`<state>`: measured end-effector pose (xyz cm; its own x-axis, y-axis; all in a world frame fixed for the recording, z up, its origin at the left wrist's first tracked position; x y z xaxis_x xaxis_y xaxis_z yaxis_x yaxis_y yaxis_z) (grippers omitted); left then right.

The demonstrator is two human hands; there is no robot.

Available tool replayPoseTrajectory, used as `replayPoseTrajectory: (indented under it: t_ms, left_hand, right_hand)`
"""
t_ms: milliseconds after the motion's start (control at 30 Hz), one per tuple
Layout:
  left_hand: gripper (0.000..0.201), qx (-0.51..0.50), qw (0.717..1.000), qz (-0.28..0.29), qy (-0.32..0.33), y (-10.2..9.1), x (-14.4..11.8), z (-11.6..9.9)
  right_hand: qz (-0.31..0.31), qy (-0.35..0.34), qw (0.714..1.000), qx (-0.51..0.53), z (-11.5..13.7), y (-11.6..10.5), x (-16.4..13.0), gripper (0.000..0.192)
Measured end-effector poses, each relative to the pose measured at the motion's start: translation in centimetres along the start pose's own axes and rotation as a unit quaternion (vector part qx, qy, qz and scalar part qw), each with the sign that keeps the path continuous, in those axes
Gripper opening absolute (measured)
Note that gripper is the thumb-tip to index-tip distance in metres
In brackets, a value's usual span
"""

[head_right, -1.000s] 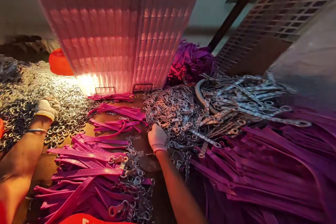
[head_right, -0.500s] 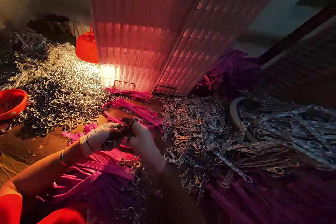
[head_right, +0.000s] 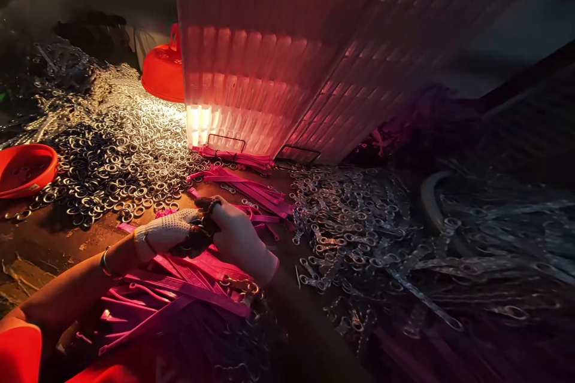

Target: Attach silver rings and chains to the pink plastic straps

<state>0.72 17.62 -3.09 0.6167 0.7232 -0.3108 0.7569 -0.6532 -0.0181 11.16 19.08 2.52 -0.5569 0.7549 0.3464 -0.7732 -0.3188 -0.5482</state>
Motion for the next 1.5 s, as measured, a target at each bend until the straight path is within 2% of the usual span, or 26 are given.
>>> replayPoseTrajectory:
  t_ms: [67,133,200,267,400,467,500,633,700,767,867,967,1100,1167,1200,1333,1433,1500]
  left_hand:
    - [0.020,-0.056,0.998,0.010,0.001,0.0,0.1,0.4]
    - [0.023,-0.123,0.992,0.011,-0.001,-0.3,0.1,0.7]
    - [0.026,-0.189,0.982,-0.012,-0.006,-1.1,0.0,1.1]
    - [0.031,-0.233,0.971,-0.058,-0.011,-2.1,-0.2,1.6]
    - [0.030,-0.207,0.967,-0.149,-0.017,-3.0,-0.9,2.0]
    - [0.029,-0.191,0.968,-0.162,-0.016,-2.4,-1.1,1.7]
    - [0.030,-0.191,0.968,-0.163,-0.016,-1.9,-1.2,1.4]
    - [0.036,-0.217,0.959,-0.179,-0.026,-0.3,-1.6,0.9]
    - [0.035,-0.227,0.956,-0.184,-0.024,0.2,-1.8,1.0]
    - [0.034,-0.223,0.958,-0.182,-0.018,0.5,-1.9,1.3]
    - [0.034,-0.223,0.959,-0.176,-0.008,0.9,-1.7,2.0]
    - [0.032,-0.233,0.957,-0.174,0.006,1.4,-1.3,2.4]
    - [0.033,-0.196,0.963,-0.186,0.007,1.7,-1.1,2.0]
    - [0.036,-0.149,0.973,-0.176,0.002,1.7,-1.0,1.2]
    - [0.036,-0.124,0.978,-0.166,0.003,1.6,-0.9,0.7]
    - [0.027,-0.041,0.991,-0.130,0.015,0.8,-0.1,-2.5]
    - [0.011,-0.006,0.994,-0.112,0.019,0.3,0.8,-5.1]
    - [0.008,-0.009,0.995,-0.097,0.013,0.5,1.4,-6.7]
  right_hand:
    - [0.021,0.000,1.000,0.020,0.1,0.1,0.3,0.051]
    - [0.010,0.035,0.998,0.056,-0.4,-0.2,0.5,0.044]
    - [-0.047,0.091,0.988,0.113,-1.3,-1.1,0.6,0.036]
    - [-0.117,0.147,0.965,0.184,-2.4,-1.9,0.4,0.031]
    - [-0.203,0.199,0.917,0.279,-3.5,-1.9,-0.3,0.033]
    - [-0.218,0.192,0.919,0.266,-3.4,-1.3,-0.7,0.030]
    - [-0.219,0.179,0.929,0.238,-3.1,-1.0,-0.9,0.028]
    - [-0.178,0.095,0.979,0.012,-0.8,0.0,-1.7,0.037]
    - [-0.139,0.063,0.983,-0.105,0.3,0.6,-2.0,0.035]
    - [-0.103,0.041,0.979,-0.170,1.1,1.2,-2.3,0.033]
    - [-0.073,0.024,0.982,-0.170,1.9,1.8,-2.8,0.043]
    - [-0.056,0.027,0.994,-0.085,1.8,1.9,-3.6,0.057]
    - [-0.087,0.025,0.996,0.026,0.9,0.5,-4.7,0.065]
    - [-0.101,0.048,0.994,-0.007,0.5,-0.6,-4.8,0.058]
    - [-0.088,0.064,0.993,-0.050,0.5,-1.1,-4.6,0.053]
    - [0.044,0.107,0.970,-0.213,1.3,-3.0,-2.9,0.033]
    - [0.076,0.118,0.954,-0.265,2.1,-5.5,-1.7,0.015]
    - [0.088,0.112,0.955,-0.259,2.3,-6.8,-1.2,0.007]
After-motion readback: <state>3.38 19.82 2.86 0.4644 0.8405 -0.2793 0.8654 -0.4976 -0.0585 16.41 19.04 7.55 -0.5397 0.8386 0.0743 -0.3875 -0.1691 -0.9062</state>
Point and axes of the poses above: each hand's wrist, its own x-axis towards the middle knuckle, its own y-axis out of the palm, z = x × y, the point moved 6 cm from there along x, towards the middle knuckle, and after that the axes turned 13 degrees about x, right-handed, at the moved point
